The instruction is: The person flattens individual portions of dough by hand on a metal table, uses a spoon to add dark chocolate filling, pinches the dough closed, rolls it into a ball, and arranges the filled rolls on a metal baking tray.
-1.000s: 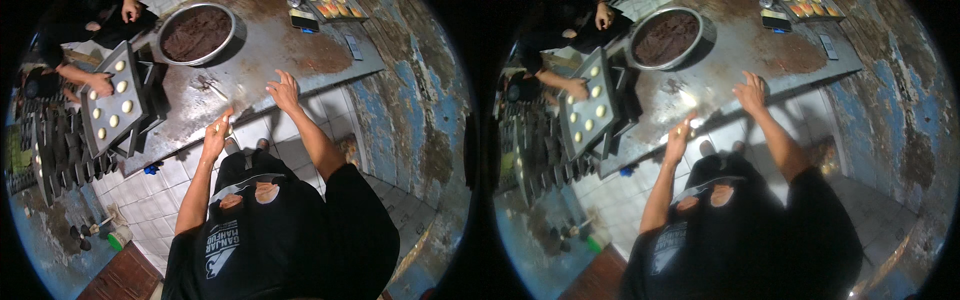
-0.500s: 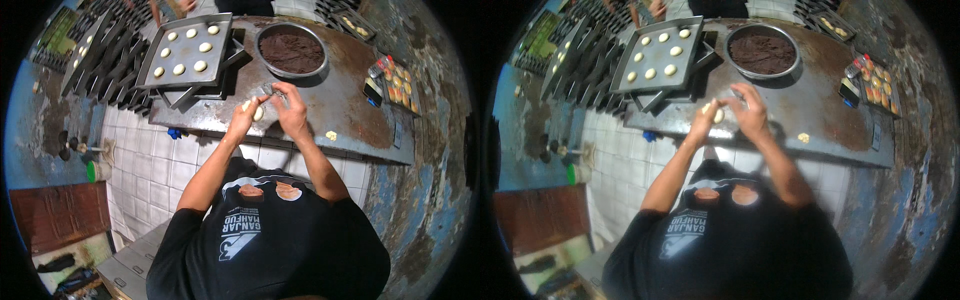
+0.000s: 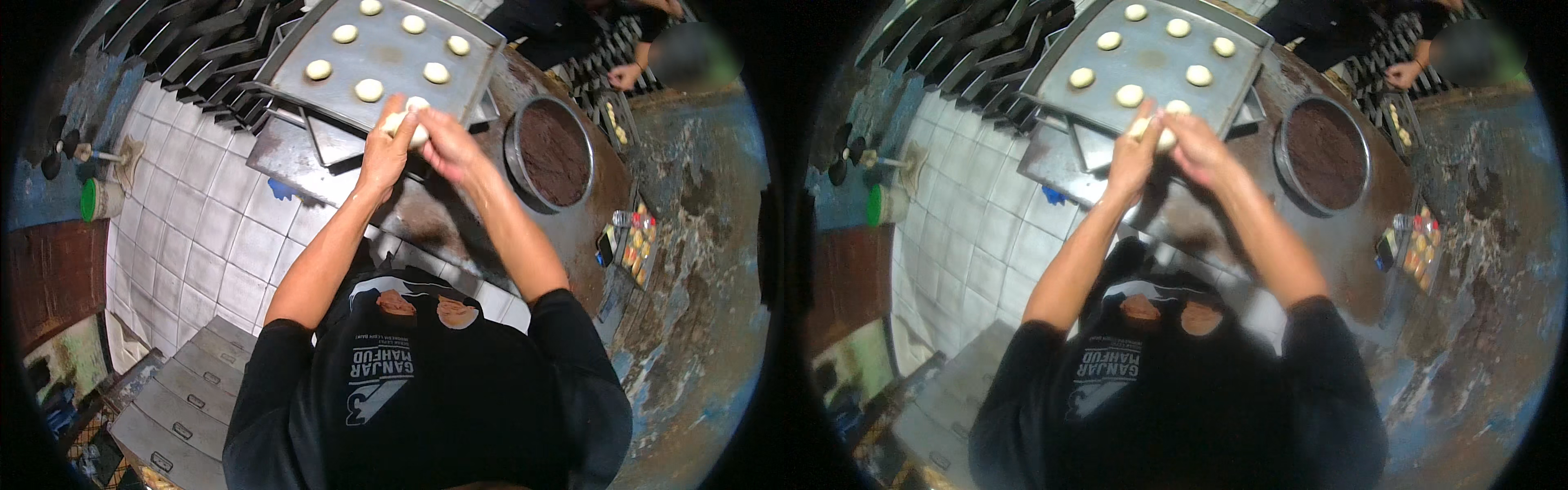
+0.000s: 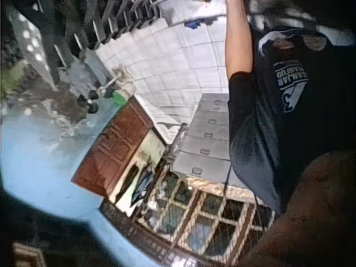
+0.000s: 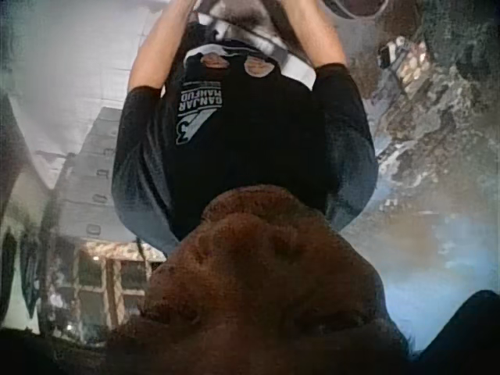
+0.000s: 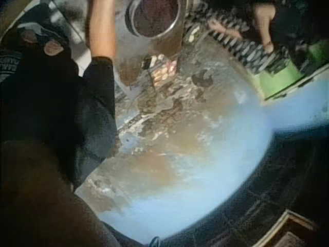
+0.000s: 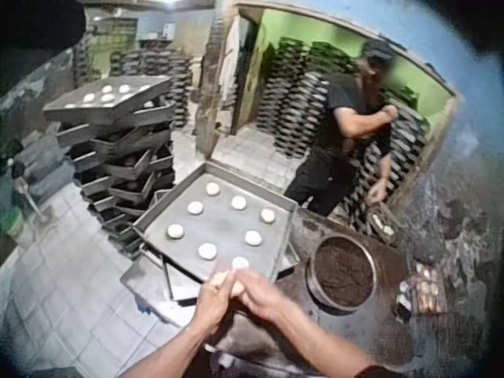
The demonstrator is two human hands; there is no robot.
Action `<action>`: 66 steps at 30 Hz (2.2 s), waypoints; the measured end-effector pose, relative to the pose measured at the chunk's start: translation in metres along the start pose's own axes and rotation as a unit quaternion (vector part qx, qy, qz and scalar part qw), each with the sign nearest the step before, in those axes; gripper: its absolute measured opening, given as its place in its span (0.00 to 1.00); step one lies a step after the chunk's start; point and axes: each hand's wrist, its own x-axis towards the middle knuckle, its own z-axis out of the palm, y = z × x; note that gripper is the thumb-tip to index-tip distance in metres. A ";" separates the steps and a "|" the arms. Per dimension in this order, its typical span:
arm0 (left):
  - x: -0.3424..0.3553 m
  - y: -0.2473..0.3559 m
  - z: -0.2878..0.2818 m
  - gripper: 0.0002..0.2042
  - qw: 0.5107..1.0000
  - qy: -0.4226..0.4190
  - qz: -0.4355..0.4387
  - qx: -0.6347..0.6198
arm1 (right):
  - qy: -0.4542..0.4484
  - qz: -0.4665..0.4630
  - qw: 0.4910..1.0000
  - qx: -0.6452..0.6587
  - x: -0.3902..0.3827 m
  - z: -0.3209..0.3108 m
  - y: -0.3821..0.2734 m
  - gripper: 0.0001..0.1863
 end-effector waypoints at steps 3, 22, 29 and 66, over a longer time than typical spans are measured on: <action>0.041 0.005 -0.055 0.40 0.990 0.080 0.105 -0.039 | 0.167 -0.109 0.851 -0.486 0.119 0.006 -0.030 0.25; 0.170 0.033 -0.280 0.35 0.951 0.236 0.014 0.201 | 0.088 -0.125 0.867 -0.474 0.226 -0.032 -0.095 0.45; 0.185 0.019 -0.285 0.24 0.977 0.090 -0.054 0.184 | 0.424 -0.139 0.710 -0.545 0.020 -0.092 0.017 0.37; 0.095 0.384 -0.390 0.31 0.917 0.142 0.343 -0.149 | -0.093 -0.237 0.966 0.048 0.232 0.250 -0.244 0.31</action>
